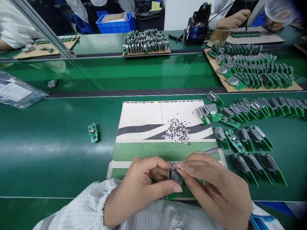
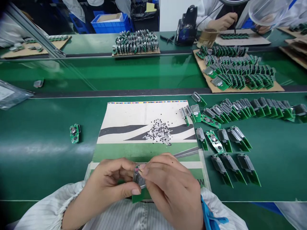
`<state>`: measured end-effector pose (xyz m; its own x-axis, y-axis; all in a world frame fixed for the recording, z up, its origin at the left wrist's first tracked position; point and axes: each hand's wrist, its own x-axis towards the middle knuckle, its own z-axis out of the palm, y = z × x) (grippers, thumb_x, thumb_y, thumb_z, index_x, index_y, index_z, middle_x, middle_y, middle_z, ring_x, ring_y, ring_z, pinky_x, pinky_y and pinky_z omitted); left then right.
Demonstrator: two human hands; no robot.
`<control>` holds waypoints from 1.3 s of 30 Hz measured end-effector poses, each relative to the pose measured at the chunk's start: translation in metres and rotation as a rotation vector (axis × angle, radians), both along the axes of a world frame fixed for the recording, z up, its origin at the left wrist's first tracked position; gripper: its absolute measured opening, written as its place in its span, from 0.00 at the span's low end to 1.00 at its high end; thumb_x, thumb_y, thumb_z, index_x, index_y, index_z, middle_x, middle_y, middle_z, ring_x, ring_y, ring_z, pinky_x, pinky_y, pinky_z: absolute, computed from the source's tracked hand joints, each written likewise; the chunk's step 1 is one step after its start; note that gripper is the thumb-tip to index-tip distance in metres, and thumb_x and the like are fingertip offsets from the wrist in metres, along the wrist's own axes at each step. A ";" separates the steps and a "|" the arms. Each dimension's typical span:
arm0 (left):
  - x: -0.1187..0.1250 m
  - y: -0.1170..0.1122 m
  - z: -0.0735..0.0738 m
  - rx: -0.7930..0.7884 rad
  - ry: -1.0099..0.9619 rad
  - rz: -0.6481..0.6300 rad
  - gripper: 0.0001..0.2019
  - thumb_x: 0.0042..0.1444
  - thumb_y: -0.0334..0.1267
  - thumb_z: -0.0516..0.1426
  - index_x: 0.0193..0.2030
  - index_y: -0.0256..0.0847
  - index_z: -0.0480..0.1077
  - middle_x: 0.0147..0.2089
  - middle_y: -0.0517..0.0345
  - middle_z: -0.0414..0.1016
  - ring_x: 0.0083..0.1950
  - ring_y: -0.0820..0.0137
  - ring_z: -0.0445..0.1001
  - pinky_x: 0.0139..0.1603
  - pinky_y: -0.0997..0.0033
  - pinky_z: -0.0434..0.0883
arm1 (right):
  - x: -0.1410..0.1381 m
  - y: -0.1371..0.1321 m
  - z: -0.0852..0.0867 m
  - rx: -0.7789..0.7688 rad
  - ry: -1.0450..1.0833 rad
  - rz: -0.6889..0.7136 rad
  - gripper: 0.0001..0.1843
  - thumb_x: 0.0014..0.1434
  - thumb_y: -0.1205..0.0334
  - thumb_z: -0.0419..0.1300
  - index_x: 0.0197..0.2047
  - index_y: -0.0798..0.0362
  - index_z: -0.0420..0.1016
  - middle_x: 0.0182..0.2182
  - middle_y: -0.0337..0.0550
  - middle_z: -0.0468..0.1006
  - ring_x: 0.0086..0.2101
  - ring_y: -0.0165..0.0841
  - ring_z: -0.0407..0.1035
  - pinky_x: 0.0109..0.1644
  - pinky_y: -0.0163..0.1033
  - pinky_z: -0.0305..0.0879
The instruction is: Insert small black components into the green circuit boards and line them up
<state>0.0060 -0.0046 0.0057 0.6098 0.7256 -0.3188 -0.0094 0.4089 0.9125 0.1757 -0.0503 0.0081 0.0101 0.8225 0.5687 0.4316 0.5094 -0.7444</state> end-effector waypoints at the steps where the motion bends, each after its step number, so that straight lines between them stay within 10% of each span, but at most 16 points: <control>1: 0.000 0.000 0.000 0.015 0.011 -0.002 0.09 0.46 0.31 0.69 0.31 0.36 0.73 0.19 0.67 0.68 0.20 0.80 0.61 0.22 0.83 0.63 | 0.000 0.000 -0.002 -0.034 0.032 0.008 0.20 0.54 0.84 0.59 0.44 0.50 0.72 0.33 0.38 0.82 0.32 0.30 0.76 0.35 0.34 0.75; 16: -0.005 0.000 -0.003 0.166 0.097 -0.003 0.06 0.47 0.31 0.69 0.32 0.36 0.77 0.22 0.61 0.75 0.21 0.78 0.67 0.22 0.83 0.66 | 0.002 -0.010 -0.013 -0.386 0.299 0.026 0.15 0.63 0.70 0.61 0.48 0.40 0.70 0.38 0.36 0.78 0.42 0.30 0.75 0.44 0.34 0.77; 39: -0.011 0.004 -0.001 1.098 0.326 -0.152 0.07 0.59 0.35 0.63 0.41 0.34 0.74 0.33 0.52 0.83 0.31 0.67 0.82 0.30 0.76 0.76 | 0.002 -0.002 -0.006 -0.379 0.133 0.074 0.13 0.62 0.76 0.56 0.40 0.46 0.67 0.32 0.36 0.76 0.33 0.30 0.74 0.32 0.32 0.72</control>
